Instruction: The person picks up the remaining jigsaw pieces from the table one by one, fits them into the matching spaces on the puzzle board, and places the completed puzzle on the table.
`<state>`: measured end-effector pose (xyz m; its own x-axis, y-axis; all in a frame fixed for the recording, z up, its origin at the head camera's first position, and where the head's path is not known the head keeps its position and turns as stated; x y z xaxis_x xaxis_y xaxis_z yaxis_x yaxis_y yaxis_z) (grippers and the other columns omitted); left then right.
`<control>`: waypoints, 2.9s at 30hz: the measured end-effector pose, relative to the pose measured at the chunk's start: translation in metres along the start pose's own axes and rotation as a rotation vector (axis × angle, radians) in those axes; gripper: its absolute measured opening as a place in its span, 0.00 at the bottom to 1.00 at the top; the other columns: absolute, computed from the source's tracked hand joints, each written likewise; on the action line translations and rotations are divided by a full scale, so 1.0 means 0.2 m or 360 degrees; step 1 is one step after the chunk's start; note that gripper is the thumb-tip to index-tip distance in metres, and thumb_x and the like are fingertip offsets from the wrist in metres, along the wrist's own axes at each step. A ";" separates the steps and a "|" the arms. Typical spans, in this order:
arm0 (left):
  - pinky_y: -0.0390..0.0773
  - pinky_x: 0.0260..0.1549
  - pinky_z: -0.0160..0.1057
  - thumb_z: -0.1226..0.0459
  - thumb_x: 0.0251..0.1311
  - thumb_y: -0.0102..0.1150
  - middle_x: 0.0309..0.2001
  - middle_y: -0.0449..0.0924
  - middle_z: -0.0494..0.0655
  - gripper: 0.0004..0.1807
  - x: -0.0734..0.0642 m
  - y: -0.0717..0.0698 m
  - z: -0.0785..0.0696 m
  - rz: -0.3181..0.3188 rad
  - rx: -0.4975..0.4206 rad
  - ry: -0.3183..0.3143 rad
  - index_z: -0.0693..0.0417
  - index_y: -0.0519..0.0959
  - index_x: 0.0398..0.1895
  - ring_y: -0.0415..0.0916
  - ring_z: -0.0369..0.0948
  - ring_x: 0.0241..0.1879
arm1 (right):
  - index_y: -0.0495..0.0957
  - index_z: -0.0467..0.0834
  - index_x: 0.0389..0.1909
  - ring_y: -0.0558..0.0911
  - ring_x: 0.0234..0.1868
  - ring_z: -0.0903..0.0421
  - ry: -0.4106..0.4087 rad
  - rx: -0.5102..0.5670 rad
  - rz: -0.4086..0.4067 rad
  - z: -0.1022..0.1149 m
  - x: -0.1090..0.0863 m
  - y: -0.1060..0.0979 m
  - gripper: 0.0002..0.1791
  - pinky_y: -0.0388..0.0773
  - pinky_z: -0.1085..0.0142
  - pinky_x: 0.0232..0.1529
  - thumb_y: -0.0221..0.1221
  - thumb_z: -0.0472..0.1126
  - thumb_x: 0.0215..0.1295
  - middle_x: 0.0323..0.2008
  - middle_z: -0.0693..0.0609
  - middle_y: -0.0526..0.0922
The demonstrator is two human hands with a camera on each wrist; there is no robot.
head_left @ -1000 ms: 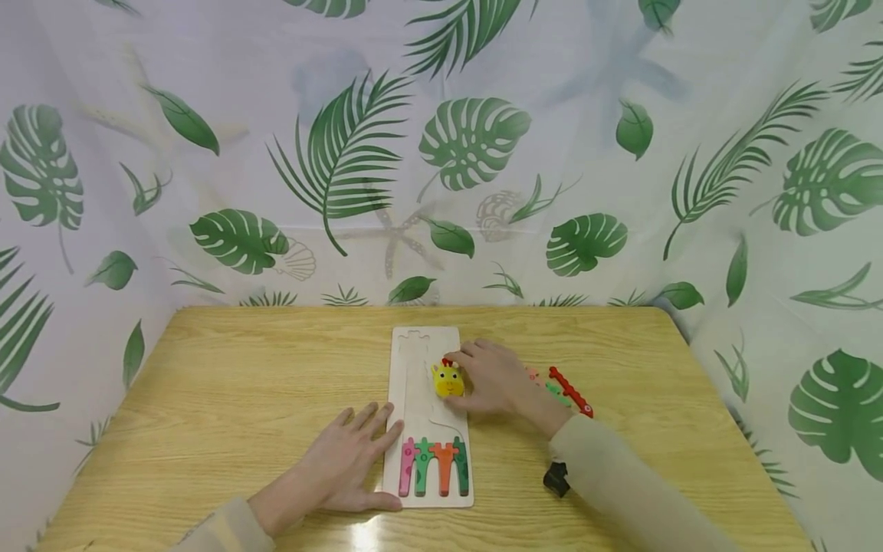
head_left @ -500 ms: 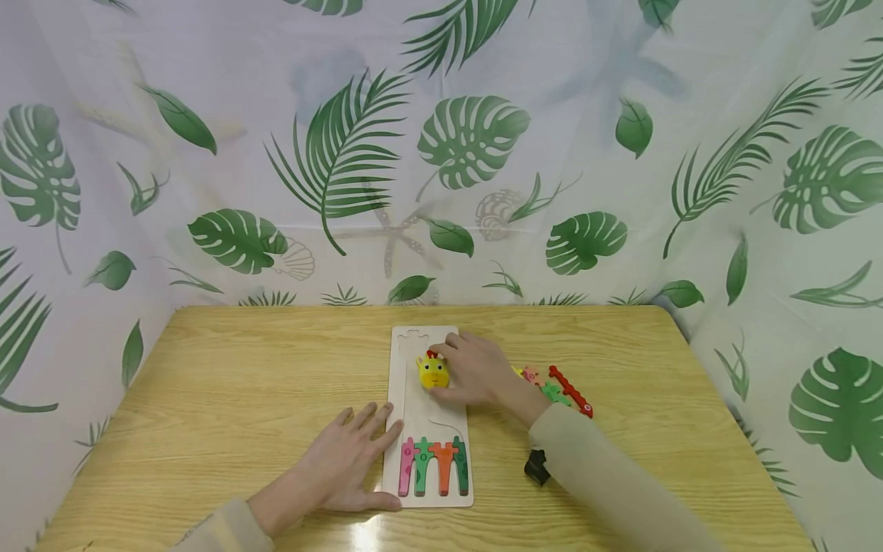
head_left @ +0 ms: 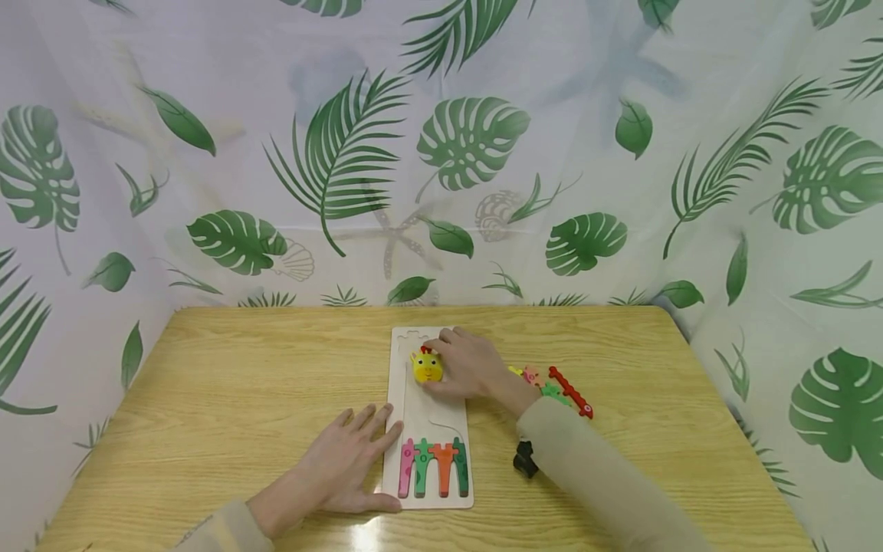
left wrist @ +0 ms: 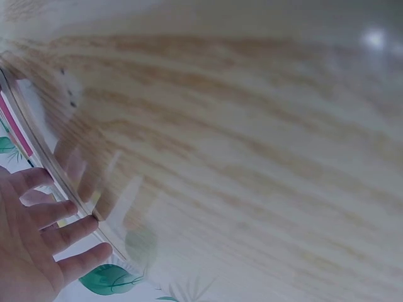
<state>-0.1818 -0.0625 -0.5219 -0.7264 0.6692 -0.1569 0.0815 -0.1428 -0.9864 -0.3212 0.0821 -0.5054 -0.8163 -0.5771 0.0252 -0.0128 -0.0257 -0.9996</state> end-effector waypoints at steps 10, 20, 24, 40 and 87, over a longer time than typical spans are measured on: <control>0.74 0.73 0.58 0.15 0.56 0.38 0.83 0.61 0.55 0.61 0.00 0.00 0.00 -0.0008 -0.0026 0.0005 0.45 0.63 0.82 0.68 0.56 0.78 | 0.76 0.51 0.71 0.78 0.46 0.54 0.0032 0.0053 0.0063 0.02 0.05 0.03 0.43 0.82 0.60 0.46 0.57 0.74 0.63 0.55 0.49 0.83; 0.75 0.72 0.57 0.15 0.56 0.38 0.82 0.63 0.55 0.61 -0.01 -0.01 -0.01 -0.0032 0.0015 0.0013 0.45 0.64 0.82 0.69 0.56 0.77 | 0.75 0.51 0.72 0.80 0.54 0.50 0.0088 0.0116 0.0128 0.02 0.10 0.05 0.42 0.83 0.55 0.55 0.58 0.72 0.64 0.61 0.48 0.81; 0.75 0.72 0.57 0.15 0.56 0.38 0.82 0.62 0.55 0.61 0.00 0.00 0.00 -0.0032 0.0017 0.0012 0.45 0.64 0.82 0.69 0.56 0.77 | 0.76 0.50 0.71 0.81 0.58 0.48 0.0105 0.0143 0.0130 0.02 0.12 0.05 0.41 0.83 0.52 0.61 0.59 0.71 0.64 0.63 0.47 0.81; 0.75 0.71 0.57 0.15 0.56 0.37 0.82 0.62 0.55 0.61 -0.01 0.00 0.01 -0.0026 0.0019 0.0009 0.45 0.64 0.82 0.69 0.56 0.76 | 0.75 0.50 0.73 0.79 0.66 0.46 0.0152 0.0119 0.0152 0.00 0.20 0.08 0.42 0.80 0.48 0.68 0.57 0.72 0.65 0.69 0.46 0.78; 0.76 0.71 0.56 0.15 0.56 0.36 0.82 0.62 0.56 0.61 -0.01 0.01 -0.01 -0.0029 0.0033 0.0005 0.44 0.63 0.82 0.69 0.56 0.76 | 0.77 0.47 0.70 0.80 0.50 0.50 0.0166 0.0214 0.0092 -0.04 0.27 0.08 0.42 0.83 0.53 0.54 0.60 0.71 0.64 0.56 0.46 0.79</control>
<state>-0.1799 -0.0628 -0.5243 -0.7253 0.6743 -0.1389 0.0538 -0.1457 -0.9879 -0.3692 0.0569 -0.5209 -0.8691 -0.4929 -0.0406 0.1073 -0.1078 -0.9884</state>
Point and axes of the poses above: each hand's wrist, its own x-axis towards the middle knuckle, its own y-axis out of the palm, z = x × y, the point moved 9 cm from there along x, towards the middle knuckle
